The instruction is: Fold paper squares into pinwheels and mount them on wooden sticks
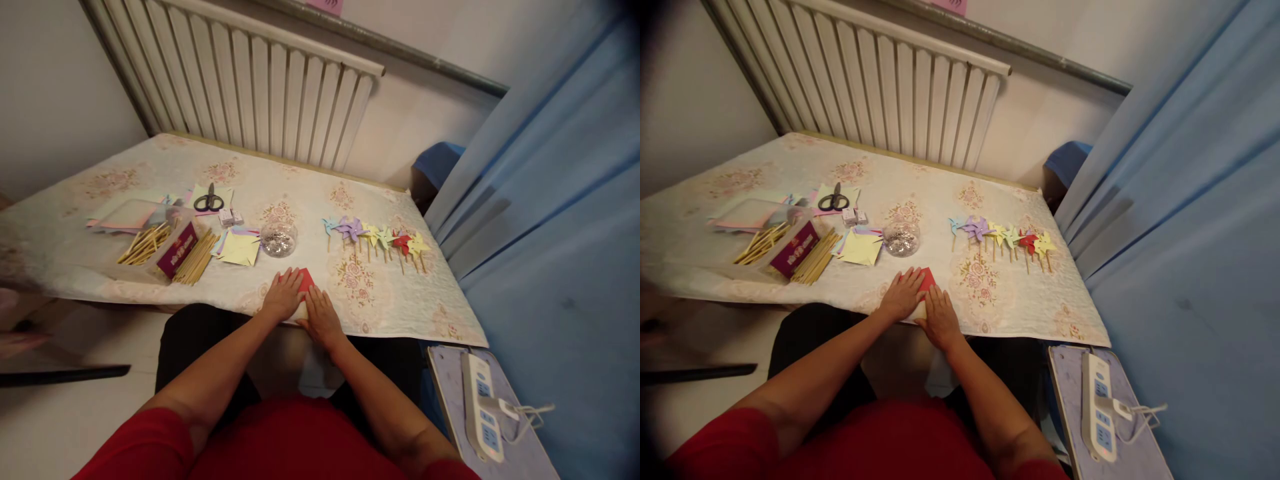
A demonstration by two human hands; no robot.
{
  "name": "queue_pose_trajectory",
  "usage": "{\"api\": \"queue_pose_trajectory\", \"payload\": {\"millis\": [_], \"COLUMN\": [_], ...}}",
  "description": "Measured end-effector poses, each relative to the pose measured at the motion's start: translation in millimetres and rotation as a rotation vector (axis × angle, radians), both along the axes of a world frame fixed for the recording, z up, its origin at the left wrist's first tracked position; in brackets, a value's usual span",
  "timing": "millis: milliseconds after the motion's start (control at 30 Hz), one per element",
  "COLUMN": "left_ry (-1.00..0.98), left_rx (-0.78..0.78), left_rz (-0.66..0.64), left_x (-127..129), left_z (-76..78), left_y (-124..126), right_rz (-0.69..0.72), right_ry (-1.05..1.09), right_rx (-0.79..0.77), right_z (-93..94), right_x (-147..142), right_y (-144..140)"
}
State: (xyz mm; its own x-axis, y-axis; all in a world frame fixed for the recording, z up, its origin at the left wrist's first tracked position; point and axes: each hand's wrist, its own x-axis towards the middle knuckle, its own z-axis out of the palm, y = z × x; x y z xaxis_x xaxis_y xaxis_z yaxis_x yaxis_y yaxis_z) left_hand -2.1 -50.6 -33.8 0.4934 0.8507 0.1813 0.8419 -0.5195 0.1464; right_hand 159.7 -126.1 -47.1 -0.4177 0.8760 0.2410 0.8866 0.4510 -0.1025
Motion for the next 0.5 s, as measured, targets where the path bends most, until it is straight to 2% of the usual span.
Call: {"api": "queue_pose_trajectory", "payload": {"millis": [367,500], "left_ry": [0.044,0.03], "left_rx": [-0.012,-0.019], "left_rz": [0.056,0.059], "left_x": [-18,-19], "left_z": [3.9,2.3], "left_y": [-15,-16], "right_rz": [0.015,0.006], "right_ry": [0.016,0.088], "right_rx": [-0.005,-0.023], "right_z": [-2.3,4.8], "right_x": [5,7], "right_y": [-4,-4]}}
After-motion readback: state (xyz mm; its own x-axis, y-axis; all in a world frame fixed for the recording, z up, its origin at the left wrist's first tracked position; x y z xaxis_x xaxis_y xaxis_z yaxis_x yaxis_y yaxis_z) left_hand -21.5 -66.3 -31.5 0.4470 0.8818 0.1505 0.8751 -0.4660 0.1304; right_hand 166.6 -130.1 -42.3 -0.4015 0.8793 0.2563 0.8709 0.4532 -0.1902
